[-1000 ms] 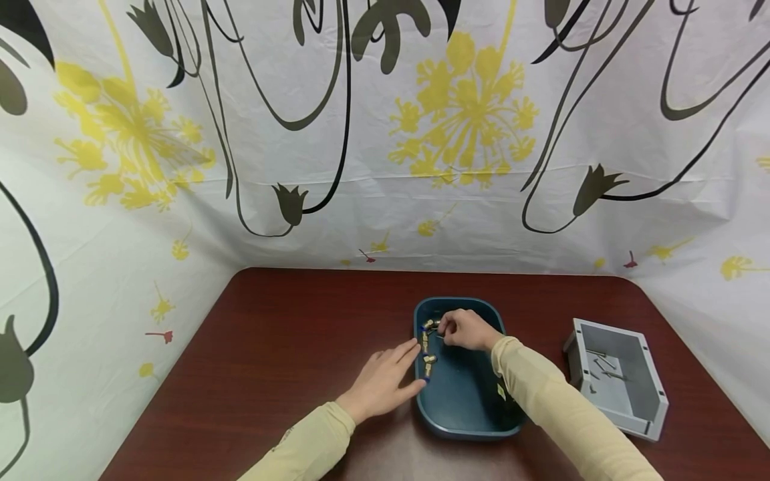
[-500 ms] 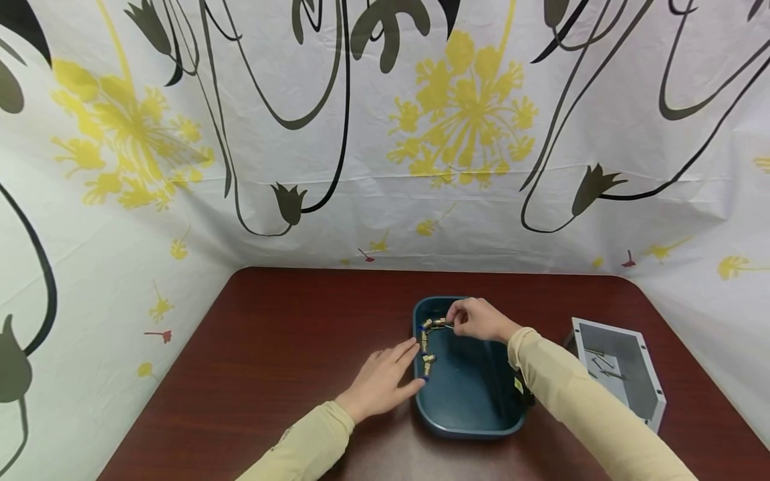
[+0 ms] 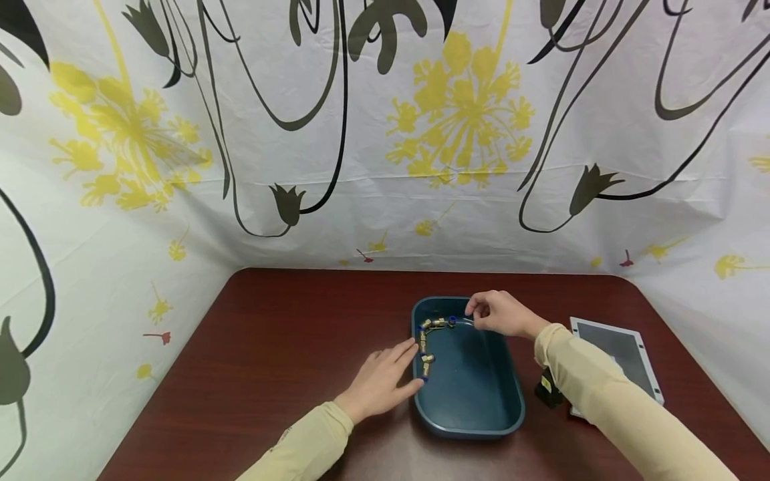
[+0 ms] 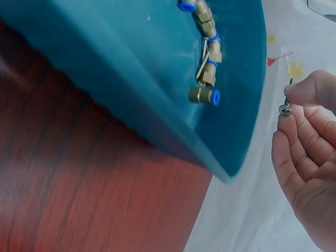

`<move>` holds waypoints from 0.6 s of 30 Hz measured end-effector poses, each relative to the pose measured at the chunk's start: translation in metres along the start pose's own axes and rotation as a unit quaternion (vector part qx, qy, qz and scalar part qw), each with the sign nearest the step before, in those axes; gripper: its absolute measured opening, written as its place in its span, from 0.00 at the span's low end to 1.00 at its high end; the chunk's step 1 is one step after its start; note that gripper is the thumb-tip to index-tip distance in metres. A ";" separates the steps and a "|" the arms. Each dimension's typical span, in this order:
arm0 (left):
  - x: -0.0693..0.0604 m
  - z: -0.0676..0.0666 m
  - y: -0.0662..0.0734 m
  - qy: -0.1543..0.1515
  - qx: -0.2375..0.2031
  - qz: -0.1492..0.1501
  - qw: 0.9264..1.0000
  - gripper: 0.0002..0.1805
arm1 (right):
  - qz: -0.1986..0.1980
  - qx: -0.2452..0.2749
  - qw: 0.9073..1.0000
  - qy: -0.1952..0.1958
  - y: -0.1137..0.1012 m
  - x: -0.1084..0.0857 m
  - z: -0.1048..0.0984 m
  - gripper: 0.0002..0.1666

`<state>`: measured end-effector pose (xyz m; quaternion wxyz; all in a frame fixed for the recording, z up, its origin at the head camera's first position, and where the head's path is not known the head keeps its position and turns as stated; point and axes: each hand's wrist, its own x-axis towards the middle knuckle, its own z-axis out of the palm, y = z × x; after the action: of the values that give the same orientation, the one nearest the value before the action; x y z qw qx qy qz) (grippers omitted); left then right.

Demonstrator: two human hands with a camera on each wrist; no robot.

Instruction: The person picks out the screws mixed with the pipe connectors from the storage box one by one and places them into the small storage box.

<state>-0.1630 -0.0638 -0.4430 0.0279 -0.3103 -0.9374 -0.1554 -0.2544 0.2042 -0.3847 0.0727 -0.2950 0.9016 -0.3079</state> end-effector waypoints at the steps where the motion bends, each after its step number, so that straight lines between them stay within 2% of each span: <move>1: 0.000 0.000 0.000 0.000 0.000 0.001 1.000 0.34 | 0.003 -0.003 1.000 0.002 0.000 -0.002 -0.002 0.07; 10: 0.000 0.001 -0.001 0.008 0.003 0.006 1.000 0.34 | 0.013 -0.018 0.999 0.023 0.012 -0.018 -0.021 0.07; 18: 0.000 0.000 0.000 0.004 0.002 0.005 1.000 0.34 | 0.038 -0.039 0.998 0.043 0.021 -0.033 -0.038 0.07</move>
<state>-0.1633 -0.0639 -0.4431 0.0328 -0.3142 -0.9361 -0.1548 -0.2497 0.2557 -0.3689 0.0334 -0.2493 0.9259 -0.2817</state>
